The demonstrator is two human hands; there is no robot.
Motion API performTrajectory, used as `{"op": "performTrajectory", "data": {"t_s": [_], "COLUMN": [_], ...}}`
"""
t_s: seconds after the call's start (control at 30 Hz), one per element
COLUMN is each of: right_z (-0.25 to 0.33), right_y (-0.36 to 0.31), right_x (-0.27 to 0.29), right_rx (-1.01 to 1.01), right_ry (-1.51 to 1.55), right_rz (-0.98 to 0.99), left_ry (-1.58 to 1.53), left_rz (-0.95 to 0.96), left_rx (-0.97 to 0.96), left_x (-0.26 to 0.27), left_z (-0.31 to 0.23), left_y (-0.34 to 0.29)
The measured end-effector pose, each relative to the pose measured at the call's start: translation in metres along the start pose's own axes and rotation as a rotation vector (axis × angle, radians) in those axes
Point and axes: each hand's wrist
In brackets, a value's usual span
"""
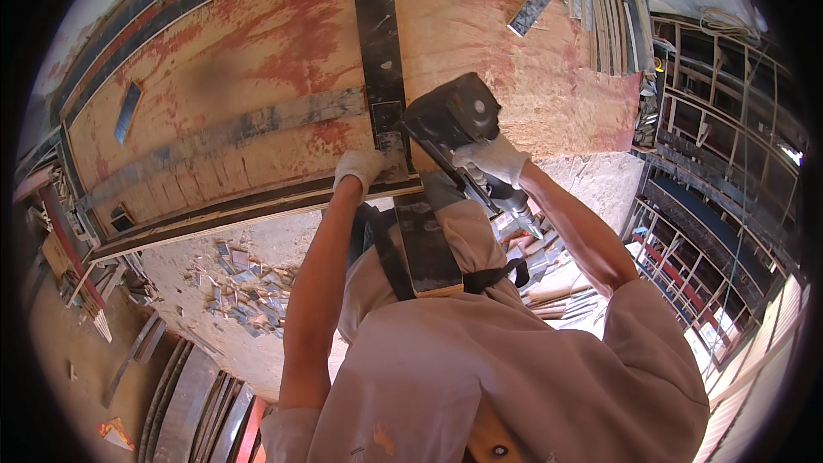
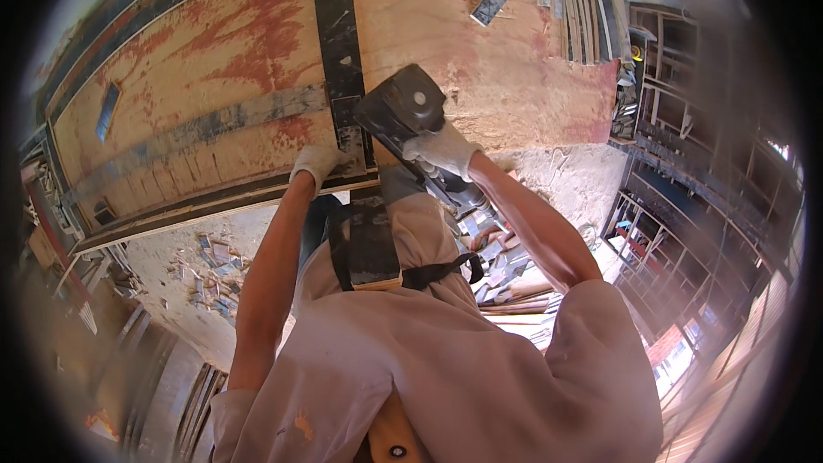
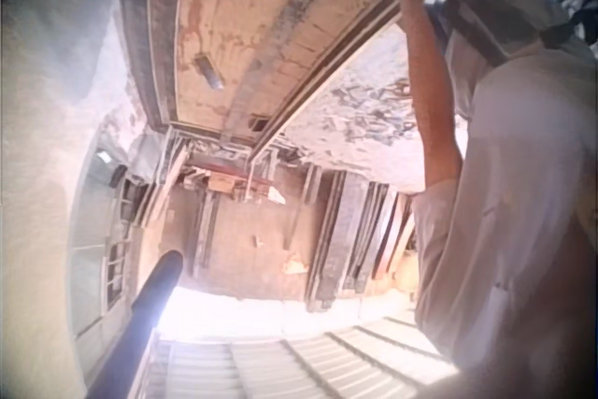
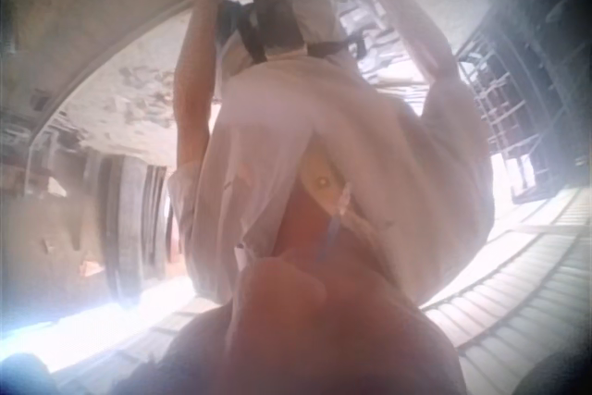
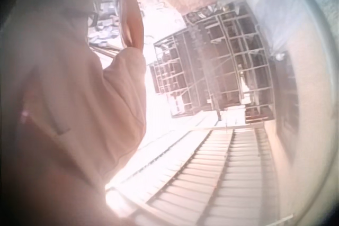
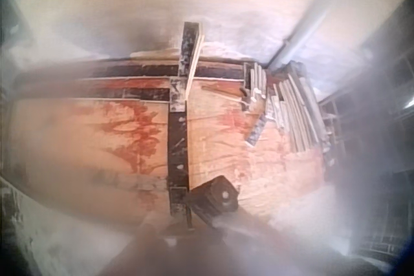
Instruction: The person assembles a wooden frame by placing wooden planks and using a nail gun to fasten them together. The person repeatedly positions planks and drives nails into the frame, working on a large rectangular structure on the floor.
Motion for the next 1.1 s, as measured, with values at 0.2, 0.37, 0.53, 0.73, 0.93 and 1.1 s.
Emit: {"op": "performTrajectory", "data": {"t_s": [0.2, 0.37, 0.53, 0.73, 0.93, 1.1], "right_z": [0.044, 0.056, 0.072, 0.069, 0.082, 0.096], "right_y": [0.017, 0.034, 0.024, 0.030, 0.022, 0.004], "right_x": [-0.020, -0.014, -0.024, -0.020, -0.026, -0.014], "right_rx": [-0.164, -0.262, -0.249, -0.234, -0.219, -0.334], "right_ry": [-0.160, -0.287, -0.331, -0.383, -0.511, -0.393], "right_rz": [0.055, 0.081, 0.042, 0.050, 0.046, 0.130], "left_ry": [-0.082, -0.193, -0.101, 0.225, -0.174, -0.422], "left_rz": [-0.153, -0.135, -0.135, -0.213, -0.252, -0.702], "left_rx": [-0.013, 0.040, 0.015, -0.099, 0.133, -0.304], "left_x": [-0.060, -0.058, -0.058, -0.066, -0.045, -0.034], "left_z": [0.037, 0.032, 0.028, 0.027, 0.011, -0.006], "left_y": [0.049, 0.051, 0.047, 0.050, 0.015, -0.132]}}
Point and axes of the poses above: each hand's wrist, its own y-axis towards the middle knuckle, its own x-axis out of the back of the hand, z = x × y, and after that the axes turned 5 degrees about y, right-handed
